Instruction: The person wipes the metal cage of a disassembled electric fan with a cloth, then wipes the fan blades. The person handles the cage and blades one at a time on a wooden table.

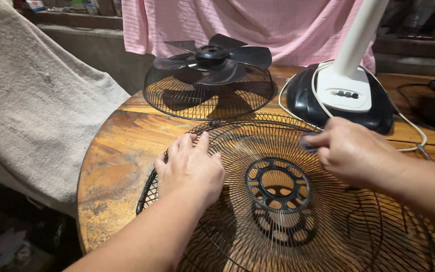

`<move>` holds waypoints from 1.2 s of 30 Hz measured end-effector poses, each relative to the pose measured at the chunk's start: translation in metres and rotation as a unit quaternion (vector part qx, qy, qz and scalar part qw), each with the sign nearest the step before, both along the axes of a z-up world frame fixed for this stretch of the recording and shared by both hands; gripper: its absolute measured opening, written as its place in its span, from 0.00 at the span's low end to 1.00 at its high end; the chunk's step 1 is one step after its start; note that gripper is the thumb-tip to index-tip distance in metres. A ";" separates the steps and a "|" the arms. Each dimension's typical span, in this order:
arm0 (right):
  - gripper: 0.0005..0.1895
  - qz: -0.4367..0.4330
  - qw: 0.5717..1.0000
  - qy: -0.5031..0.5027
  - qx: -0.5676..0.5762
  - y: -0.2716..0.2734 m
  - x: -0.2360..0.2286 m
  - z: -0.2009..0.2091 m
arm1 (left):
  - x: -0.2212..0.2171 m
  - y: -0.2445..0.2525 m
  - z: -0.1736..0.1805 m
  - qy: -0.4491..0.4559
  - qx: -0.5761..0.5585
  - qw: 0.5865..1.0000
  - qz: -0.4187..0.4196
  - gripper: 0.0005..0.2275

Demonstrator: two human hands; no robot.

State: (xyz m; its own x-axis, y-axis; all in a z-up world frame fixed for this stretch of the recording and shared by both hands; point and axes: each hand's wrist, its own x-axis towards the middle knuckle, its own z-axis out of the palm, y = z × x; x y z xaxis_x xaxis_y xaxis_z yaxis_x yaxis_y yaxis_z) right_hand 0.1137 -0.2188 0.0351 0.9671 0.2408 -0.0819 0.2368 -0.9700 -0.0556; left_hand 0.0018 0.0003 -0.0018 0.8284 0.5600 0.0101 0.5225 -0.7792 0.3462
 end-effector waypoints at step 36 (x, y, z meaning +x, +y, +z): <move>0.15 0.122 0.970 -0.038 -0.206 -0.043 -0.068 -0.017 | -0.003 0.001 0.000 -0.013 -0.003 1.000 -0.003 0.26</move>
